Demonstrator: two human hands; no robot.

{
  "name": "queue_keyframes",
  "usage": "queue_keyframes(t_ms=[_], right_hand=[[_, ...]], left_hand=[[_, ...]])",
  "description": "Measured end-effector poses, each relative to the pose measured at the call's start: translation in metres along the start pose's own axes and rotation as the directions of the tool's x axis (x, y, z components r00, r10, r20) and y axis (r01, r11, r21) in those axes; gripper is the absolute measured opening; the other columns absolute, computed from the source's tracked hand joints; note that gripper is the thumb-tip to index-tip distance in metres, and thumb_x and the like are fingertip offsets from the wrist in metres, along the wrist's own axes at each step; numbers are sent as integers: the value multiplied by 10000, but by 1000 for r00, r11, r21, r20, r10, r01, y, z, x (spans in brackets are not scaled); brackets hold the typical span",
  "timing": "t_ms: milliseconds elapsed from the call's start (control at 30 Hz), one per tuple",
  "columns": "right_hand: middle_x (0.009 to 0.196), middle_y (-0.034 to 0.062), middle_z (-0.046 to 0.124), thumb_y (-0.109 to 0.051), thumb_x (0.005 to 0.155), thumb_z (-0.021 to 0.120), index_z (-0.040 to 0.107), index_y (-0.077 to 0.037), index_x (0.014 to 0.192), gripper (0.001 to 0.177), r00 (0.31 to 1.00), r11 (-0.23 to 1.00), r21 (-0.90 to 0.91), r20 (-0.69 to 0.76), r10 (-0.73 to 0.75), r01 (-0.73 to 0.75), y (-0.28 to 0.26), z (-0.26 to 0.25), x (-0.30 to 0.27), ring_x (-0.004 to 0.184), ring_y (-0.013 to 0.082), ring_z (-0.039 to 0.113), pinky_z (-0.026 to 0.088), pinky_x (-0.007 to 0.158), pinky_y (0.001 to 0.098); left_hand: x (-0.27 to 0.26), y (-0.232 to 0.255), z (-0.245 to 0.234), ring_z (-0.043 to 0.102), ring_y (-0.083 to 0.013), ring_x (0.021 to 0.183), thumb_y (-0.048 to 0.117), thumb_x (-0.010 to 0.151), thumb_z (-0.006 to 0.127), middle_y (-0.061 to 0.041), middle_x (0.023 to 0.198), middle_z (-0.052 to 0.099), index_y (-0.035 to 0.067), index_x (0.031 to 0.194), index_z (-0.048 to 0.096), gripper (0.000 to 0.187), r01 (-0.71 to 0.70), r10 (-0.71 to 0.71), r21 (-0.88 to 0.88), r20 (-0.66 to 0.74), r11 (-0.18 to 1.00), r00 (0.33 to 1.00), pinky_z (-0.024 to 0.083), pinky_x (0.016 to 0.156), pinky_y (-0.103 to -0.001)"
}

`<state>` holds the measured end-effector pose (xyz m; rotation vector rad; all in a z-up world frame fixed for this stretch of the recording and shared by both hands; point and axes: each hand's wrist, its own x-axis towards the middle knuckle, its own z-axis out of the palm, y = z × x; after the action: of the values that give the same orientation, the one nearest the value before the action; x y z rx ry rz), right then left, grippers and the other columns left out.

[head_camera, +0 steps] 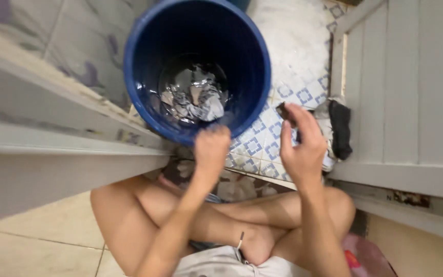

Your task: Hand washing socks in a bucket of water on the floor.

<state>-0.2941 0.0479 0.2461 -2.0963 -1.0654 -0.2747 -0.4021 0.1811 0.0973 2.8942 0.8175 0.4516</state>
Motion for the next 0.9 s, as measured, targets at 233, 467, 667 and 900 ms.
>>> queue_keyframes(t_ms=[233,467,667,900], right_hand=[[1023,214,735,-71,956,659,734,-26,1142,205,882,996,40,462,-95,86,6,65,76,958,390,708,570,820,435],[946,191,740,-47,756,653,742,-99,1069,330,689,933,-99,702,-180,345,106,268,59,834,382,720,574,716,490],[854,152,725,-142,793,715,738,-111,999,209,675,773,-119,581,-455,623,174,350,45,777,330,715,568,702,450],[823,133,724,-100,800,719,762,-105,978,184,715,967,130,652,-251,221,98,230,112,750,272,695,559,699,400]], left_hand=[[-39,34,16,733,-310,1040,134,841,590,-154,1169,753,11,1134,737,351,-13,13,-5,-55,1000,998,549,929,-390],[-54,46,31,724,-341,1080,136,852,568,-163,1212,743,-2,1173,724,383,-20,19,-3,-88,1000,996,542,974,-420],[-52,41,26,721,-339,1105,124,867,569,-169,1230,739,-11,1176,719,370,-14,14,6,-67,1000,998,541,984,-414],[-42,38,25,738,-320,1063,131,852,570,-164,1189,753,0,1167,733,377,-21,16,-46,-113,999,993,539,975,-403]])
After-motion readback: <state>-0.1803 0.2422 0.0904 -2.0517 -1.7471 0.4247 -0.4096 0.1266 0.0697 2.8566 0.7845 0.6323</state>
